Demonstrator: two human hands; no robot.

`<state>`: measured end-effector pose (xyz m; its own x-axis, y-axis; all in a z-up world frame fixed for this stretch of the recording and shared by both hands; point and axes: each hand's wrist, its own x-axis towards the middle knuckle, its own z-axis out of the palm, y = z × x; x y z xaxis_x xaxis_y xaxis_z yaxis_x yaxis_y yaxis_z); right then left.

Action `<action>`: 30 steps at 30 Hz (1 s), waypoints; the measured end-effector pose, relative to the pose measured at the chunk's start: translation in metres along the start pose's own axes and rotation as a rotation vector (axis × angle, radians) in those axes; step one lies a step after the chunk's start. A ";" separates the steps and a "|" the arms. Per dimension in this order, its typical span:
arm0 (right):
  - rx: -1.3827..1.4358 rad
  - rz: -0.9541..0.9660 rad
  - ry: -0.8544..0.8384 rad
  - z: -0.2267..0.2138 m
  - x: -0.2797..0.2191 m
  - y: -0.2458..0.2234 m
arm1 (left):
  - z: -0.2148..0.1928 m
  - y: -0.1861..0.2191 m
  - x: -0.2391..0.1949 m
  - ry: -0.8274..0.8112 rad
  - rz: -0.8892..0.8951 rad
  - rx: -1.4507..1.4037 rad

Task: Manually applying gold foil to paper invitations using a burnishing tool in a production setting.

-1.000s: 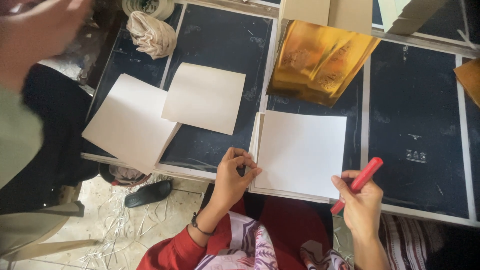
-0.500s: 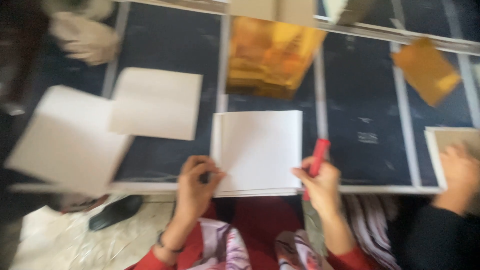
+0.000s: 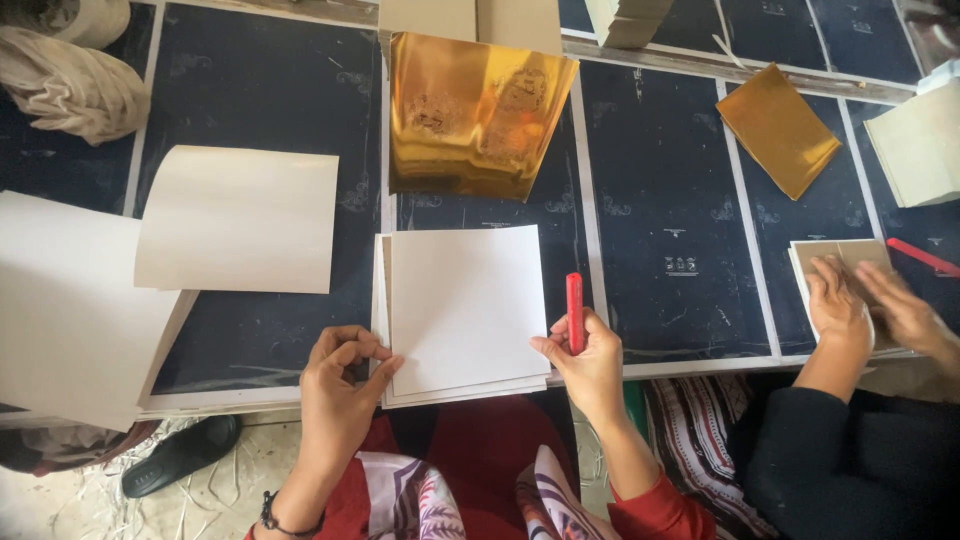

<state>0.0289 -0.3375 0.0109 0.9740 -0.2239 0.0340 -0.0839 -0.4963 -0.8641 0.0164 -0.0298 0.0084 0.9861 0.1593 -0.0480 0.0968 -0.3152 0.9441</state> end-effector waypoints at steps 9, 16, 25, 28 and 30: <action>-0.033 -0.087 0.032 0.002 -0.006 0.011 | 0.002 -0.004 0.000 0.037 0.046 0.009; -0.376 -0.158 -0.004 -0.012 0.009 0.022 | 0.022 0.005 -0.016 0.083 0.452 0.498; -0.580 -0.363 -0.100 -0.020 0.019 -0.028 | 0.057 -0.019 -0.064 -0.320 0.980 0.781; -0.616 -0.469 -0.491 0.028 -0.001 -0.077 | 0.064 -0.048 -0.062 -0.340 1.049 0.760; -0.479 -0.695 -0.705 0.056 0.006 -0.097 | 0.067 -0.056 -0.059 -0.396 1.053 0.646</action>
<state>0.0551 -0.2435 0.0670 0.7291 0.6843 0.0109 0.6050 -0.6369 -0.4778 -0.0381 -0.0836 -0.0638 0.5893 -0.6906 0.4192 -0.8070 -0.5278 0.2650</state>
